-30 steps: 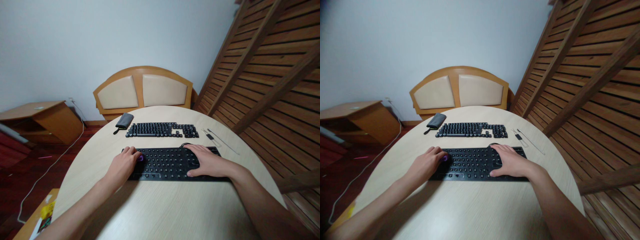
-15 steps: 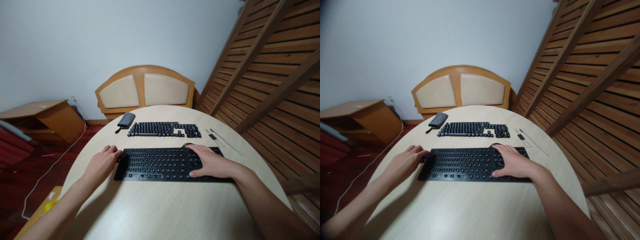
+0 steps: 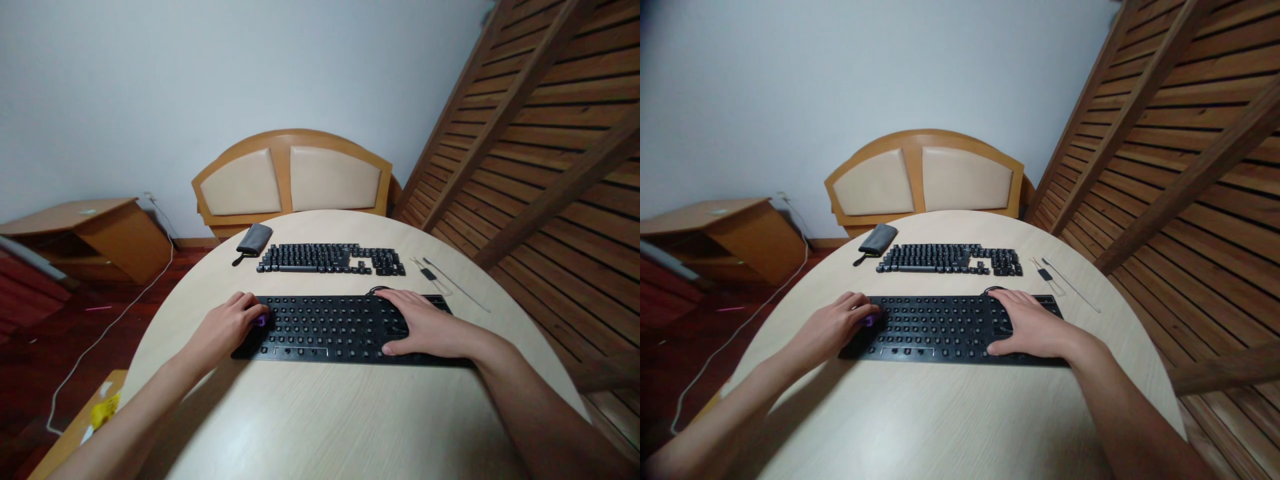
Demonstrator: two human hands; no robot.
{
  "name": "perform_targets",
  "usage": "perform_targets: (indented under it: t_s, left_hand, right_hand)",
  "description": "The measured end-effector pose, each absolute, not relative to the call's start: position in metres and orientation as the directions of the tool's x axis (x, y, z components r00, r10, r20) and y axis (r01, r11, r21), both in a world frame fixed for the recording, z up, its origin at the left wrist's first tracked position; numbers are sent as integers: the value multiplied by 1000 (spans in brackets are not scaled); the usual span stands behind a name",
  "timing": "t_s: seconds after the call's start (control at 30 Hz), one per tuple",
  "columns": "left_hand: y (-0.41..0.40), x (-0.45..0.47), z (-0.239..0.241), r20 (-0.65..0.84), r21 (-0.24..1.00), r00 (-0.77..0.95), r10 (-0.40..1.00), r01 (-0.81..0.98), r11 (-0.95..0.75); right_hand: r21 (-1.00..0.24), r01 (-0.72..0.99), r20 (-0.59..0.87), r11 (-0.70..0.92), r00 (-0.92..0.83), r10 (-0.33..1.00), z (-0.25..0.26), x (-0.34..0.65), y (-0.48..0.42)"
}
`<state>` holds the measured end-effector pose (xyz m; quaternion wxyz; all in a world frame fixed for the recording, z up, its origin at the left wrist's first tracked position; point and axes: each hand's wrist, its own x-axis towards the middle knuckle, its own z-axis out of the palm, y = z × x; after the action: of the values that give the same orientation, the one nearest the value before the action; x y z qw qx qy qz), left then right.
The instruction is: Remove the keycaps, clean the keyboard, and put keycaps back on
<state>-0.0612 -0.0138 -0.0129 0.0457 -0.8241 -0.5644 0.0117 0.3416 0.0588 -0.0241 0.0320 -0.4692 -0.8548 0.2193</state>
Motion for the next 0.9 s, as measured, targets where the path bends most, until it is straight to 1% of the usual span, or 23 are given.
perform_targets:
  t_s: [0.33, 0.43, 0.5, 0.57, 0.67, 0.73, 0.9]
  left_hand:
    - [-21, -88, 7, -83, -209, 169, 982, 961, -183]
    - [-24, -93, 8, -50, -235, 127, 991, 963, -135]
    - [-26, -93, 5, 32, -197, 136, 990, 972, -127]
    - [-28, -91, 1, 91, -134, 177, 980, 977, -164]
    - [-30, -87, -3, 63, -82, 245, 967, 967, -240]
    - [-31, -86, -3, 34, -87, 252, 967, 965, -248]
    - [-34, -84, 0, 14, -148, 228, 974, 963, -223]
  right_hand:
    - [-408, 781, -146, 473, -567, 811, -21, 341, 57]
    - [-402, 789, -151, 466, -559, 815, -22, 341, 58]
    - [-407, 788, -147, 463, -557, 818, -23, 342, 58]
    - [-413, 787, -144, 459, -554, 820, -24, 342, 59]
    - [-416, 787, -144, 455, -551, 822, -24, 342, 60]
    - [-418, 783, -139, 461, -556, 819, -23, 342, 59]
    - [-407, 784, -125, 470, -557, 821, -25, 343, 59]
